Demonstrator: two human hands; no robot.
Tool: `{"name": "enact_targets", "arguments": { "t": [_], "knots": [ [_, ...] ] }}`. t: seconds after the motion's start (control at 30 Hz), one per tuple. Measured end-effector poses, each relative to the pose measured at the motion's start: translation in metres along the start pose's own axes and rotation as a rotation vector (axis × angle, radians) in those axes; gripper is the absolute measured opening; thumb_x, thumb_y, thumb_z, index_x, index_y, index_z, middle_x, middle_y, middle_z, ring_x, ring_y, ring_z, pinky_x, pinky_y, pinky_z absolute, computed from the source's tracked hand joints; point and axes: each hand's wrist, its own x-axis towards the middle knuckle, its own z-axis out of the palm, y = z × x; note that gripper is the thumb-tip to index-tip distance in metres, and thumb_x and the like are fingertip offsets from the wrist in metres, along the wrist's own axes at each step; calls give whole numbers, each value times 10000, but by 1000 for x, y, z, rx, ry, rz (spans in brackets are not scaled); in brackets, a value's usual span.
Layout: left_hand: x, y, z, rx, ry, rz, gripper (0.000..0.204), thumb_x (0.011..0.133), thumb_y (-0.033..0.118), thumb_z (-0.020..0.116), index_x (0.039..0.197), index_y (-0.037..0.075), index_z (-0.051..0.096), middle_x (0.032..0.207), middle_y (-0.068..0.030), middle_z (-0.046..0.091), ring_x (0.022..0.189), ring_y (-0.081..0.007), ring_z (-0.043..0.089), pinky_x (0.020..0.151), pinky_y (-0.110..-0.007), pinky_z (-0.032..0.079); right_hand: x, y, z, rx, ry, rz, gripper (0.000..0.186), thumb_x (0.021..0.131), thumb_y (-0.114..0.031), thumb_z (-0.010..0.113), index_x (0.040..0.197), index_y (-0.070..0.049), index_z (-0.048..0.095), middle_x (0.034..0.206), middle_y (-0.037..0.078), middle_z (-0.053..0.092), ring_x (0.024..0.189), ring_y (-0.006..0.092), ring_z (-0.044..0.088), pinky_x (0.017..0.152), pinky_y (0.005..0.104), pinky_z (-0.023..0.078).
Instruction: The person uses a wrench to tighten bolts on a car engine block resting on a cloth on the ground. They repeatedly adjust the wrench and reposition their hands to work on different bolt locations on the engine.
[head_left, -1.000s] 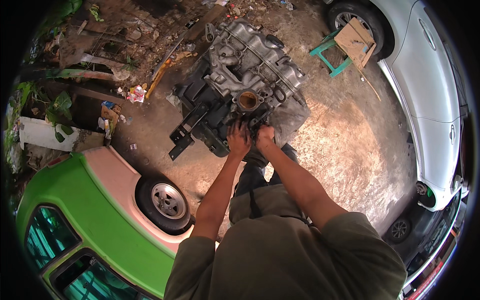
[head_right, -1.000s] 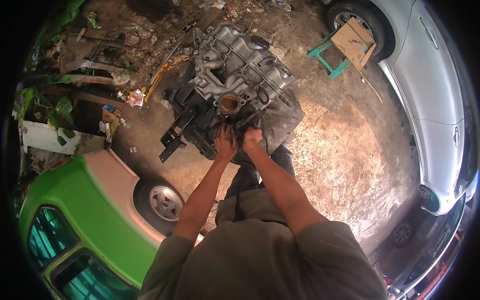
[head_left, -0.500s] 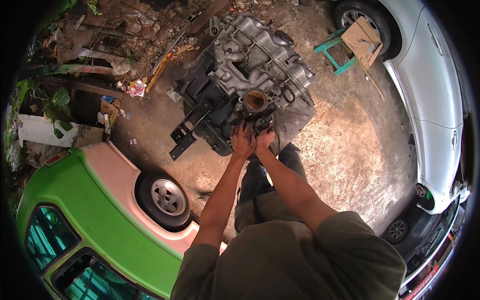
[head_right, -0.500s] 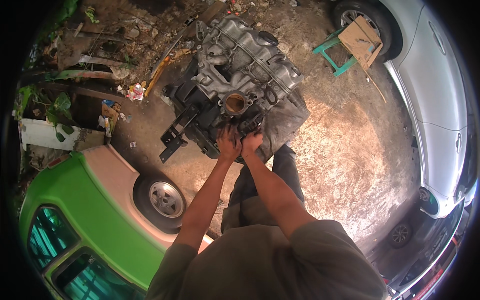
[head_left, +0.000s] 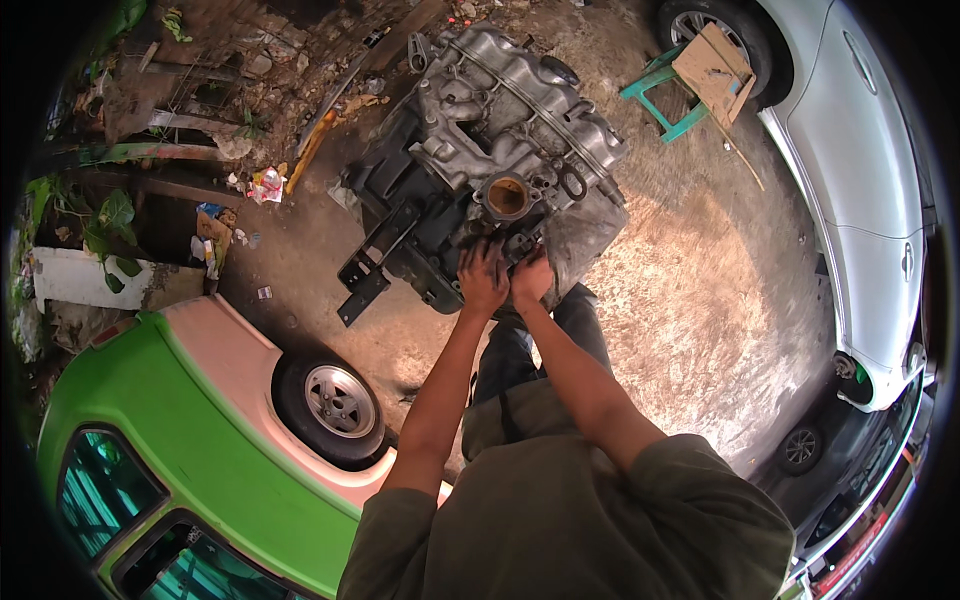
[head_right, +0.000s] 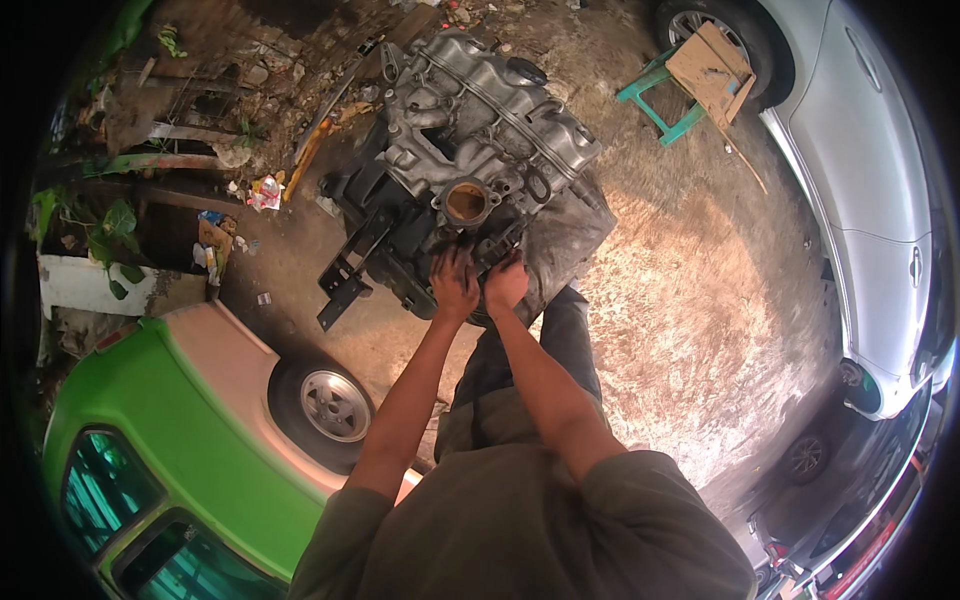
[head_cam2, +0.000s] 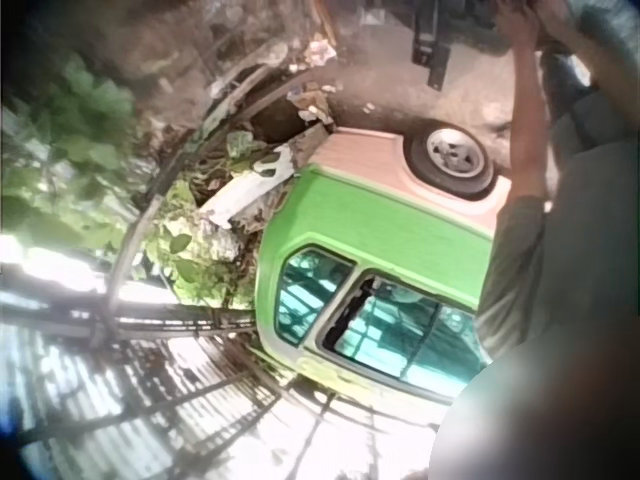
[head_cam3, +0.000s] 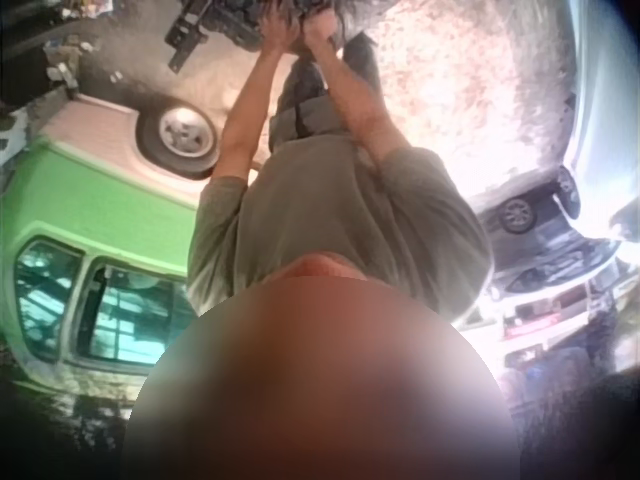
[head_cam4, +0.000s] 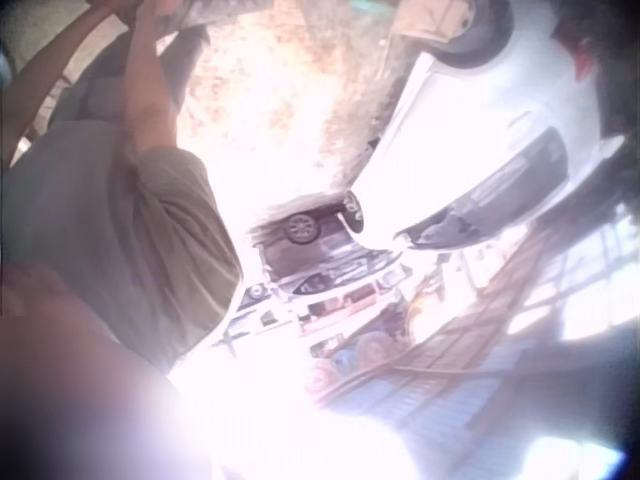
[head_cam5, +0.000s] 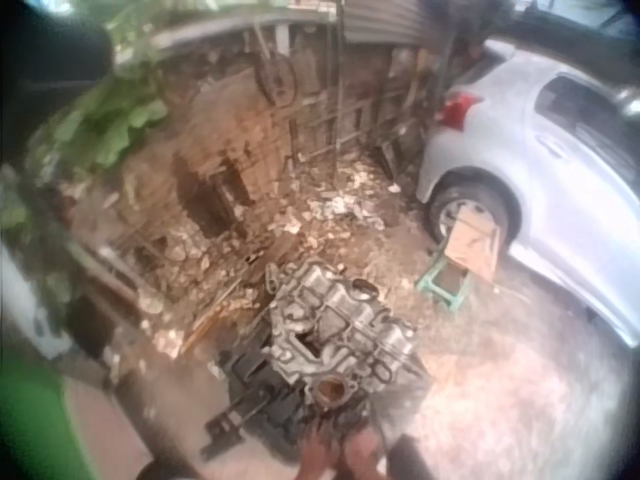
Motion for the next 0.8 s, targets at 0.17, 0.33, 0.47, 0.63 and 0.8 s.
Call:
{"name": "enact_targets", "arguments": {
  "t": [0.17, 0.33, 0.47, 0.63, 0.8],
  "knots": [
    [-3, -4, 4, 1, 3, 12, 318, 843, 108, 492, 1117, 35, 637, 1004, -213, 611, 877, -409, 604, 804, -501, 459, 2, 13, 18, 23, 55, -92, 258, 994, -237, 419, 1041, -29, 565, 929, 273, 601, 886, 461, 580, 782, 549, 442],
    [-6, -11, 5, 18, -35, -15, 353, 847, 137, 504, 1172, 67, 623, 1084, -194, 605, 973, -388, 603, 885, -526, 442, 1, 17, 27, 59, 77, -139, 232, 1007, -226, 397, 1051, -30, 512, 916, 262, 605, 899, 437, 573, 815, 520, 418],
    [-10, -12, 8, -12, -81, -64, 363, 870, 166, 508, 1211, 100, 611, 1162, -187, 595, 1055, -380, 596, 947, -554, 422, 4, 22, 26, 167, 178, -171, 250, 1008, -217, 404, 984, -3, 530, 844, 264, 612, 828, 468, 572, 734, 527, 434],
    [-11, -10, 6, 10, -83, -76, 345, 880, 170, 510, 1202, 109, 617, 1148, -189, 605, 1038, -385, 598, 963, -557, 416, 15, 57, 24, 364, 152, -117, 352, 1006, -291, 443, 898, 13, 582, 720, 192, 600, 619, 349, 544, 566, 400, 424],
    [-6, -7, 5, 29, 31, 9, 309, 861, 133, 494, 1120, 49, 640, 997, -207, 637, 917, -403, 620, 881, -523, 451, 60, 83, -7, 727, -600, 54, 249, 945, -276, 545, 971, -42, 626, 751, 32, 621, 567, 107, 517, 448, 275, 377]
  ]
}}
